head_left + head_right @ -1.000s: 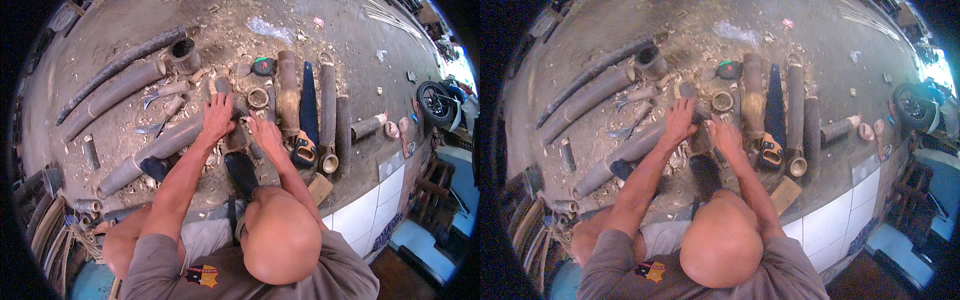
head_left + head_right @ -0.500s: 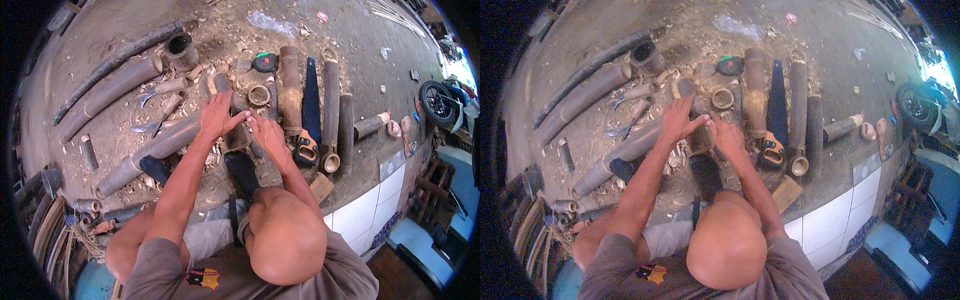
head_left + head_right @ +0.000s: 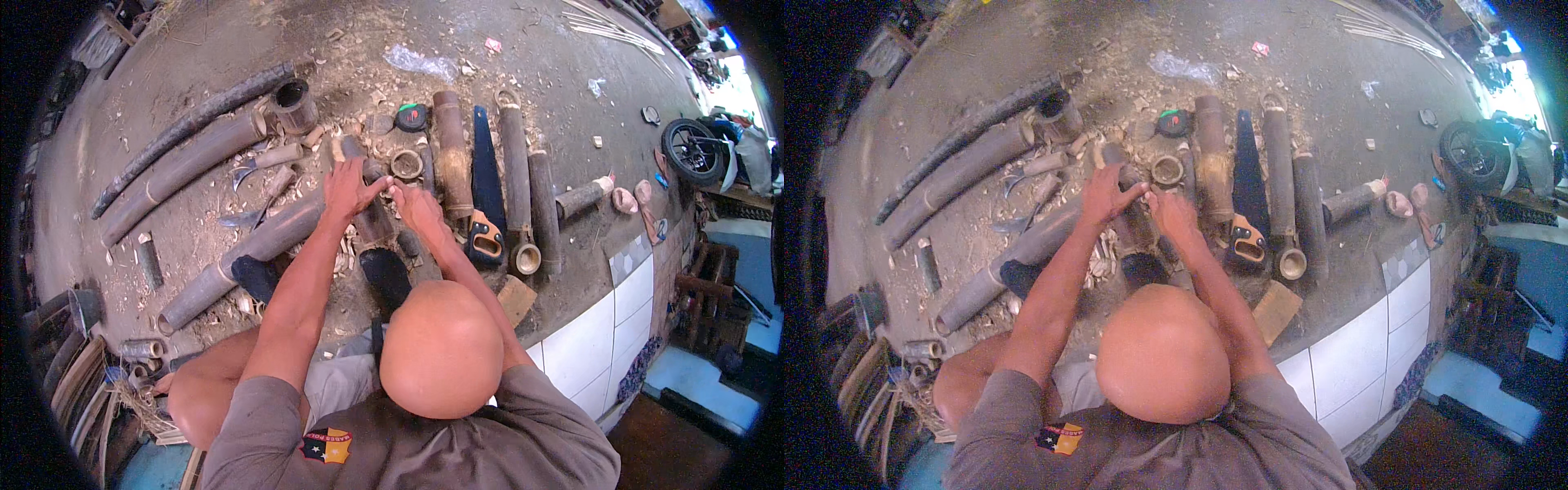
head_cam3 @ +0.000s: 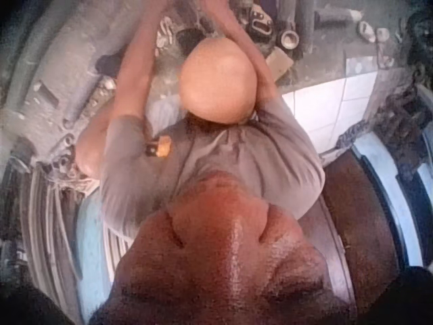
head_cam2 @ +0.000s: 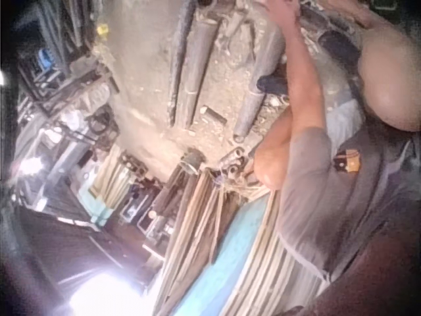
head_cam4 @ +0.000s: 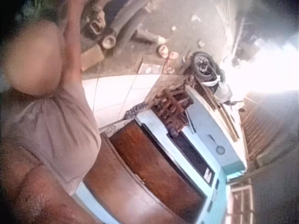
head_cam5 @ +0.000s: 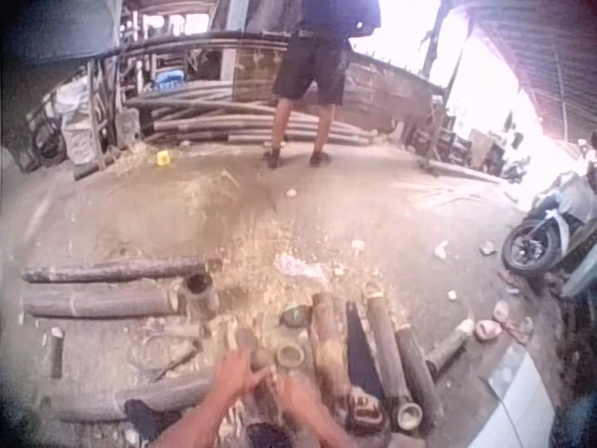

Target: The person sits on the floor and works with bamboo pieces, using a knife to carve and shape them. They measure bamboo with a tape measure, fit pieces together, and use a wooden mallet to tap joints. The person handles multiple bamboo segments and tools while assembling a structure.

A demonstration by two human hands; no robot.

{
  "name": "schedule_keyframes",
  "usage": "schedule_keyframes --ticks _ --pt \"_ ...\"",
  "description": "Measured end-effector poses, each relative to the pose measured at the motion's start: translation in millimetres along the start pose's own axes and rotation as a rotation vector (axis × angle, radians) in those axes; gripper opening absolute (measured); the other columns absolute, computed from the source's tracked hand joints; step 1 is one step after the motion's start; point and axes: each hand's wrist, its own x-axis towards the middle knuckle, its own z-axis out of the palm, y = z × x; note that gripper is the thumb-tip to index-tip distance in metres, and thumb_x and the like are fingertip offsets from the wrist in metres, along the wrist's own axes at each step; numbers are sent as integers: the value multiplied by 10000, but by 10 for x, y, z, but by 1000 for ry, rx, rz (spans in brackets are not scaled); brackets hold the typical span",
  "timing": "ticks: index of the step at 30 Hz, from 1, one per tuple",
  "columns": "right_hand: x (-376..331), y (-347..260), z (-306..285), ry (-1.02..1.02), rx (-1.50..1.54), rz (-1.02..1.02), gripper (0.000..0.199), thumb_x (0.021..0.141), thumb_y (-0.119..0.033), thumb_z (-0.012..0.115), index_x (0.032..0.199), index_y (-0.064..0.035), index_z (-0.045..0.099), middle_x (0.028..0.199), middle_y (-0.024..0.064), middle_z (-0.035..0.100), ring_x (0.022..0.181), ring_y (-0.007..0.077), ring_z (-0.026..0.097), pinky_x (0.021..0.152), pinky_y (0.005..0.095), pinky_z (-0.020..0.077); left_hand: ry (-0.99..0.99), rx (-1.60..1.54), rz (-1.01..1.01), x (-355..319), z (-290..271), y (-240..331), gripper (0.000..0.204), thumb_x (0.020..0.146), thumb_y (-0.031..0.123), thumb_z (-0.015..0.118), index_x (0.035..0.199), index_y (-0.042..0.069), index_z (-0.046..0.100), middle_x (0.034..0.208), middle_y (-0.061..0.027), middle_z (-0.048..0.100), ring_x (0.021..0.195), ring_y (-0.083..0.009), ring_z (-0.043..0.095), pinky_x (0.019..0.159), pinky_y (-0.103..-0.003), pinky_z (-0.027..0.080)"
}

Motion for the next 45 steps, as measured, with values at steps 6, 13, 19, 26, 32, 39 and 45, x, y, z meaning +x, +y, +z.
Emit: schedule_keyframes --ticks 6,13,19,26,32,39,45 --pt "-46 -248 -235 -120 -66 36 412 1078 -401 463 1370 -181 654 1051 274 731 932 487 712 808 577 575 -11 6 24 -102 37 -49 986 822 799 625 1445 37 582 1409 -161 621 1360 -325 511 1122 -519 368" --pt "-148 -239 -225 -156 -54 81 398 1078 -394 481 1372 -182 647 1006 266 735 931 500 703 793 599 557 19 -81 -62 -198 56 14 953 760 773 712 1375 48 645 1310 -139 673 1296 -316 553 1092 -491 386" --pt "-50 -176 -93 -11 -7 56 398 1082 -387 477 1366 -181 662 931 301 707 907 520 682 776 620 533 10 -79 -118 -96 -48 104 932 734 767 740 1352 73 662 1299 -126 681 1272 -307 570 1083 -475 389" --pt "-11 -92 -22 -14 -8 -18 396 1079 -390 482 1385 -197 646 930 292 711 888 518 685 768 621 530 92 -80 17 -117 50 -62 876 810 739 700 1374 71 648 1348 -125 657 1301 -295 544 1099 -484 366" --pt "-124 -308 -213 -132 -49 114 438 1074 -401 487 1382 -134 648 1001 292 729 941 501 705 825 600 558 43 -112 -80 -179 92 -21 870 797 720 723 1380 79 647 1318 -128 665 1288 -301 560 1104 -489 367" --pt "-39 -128 -32 -28 -15 99 387 1076 -417 476 1350 -217 662 1004 294 714 961 516 683 821 612 544 48 -86 -170 -171 21 150 794 778 709 743 1273 91 688 1259 -169 678 1260 -331 587 1084 -487 384" --pt "54 -113 57 -6 -1 72 401 1078 -403 462 1314 -164 681 1044 277 726 1006 527 670 864 609 523 -30 -137 -56 -24 48 -131 787 796 697 734 1285 84 667 1281 -194 679 1285 -369 578 1052 -532 420"
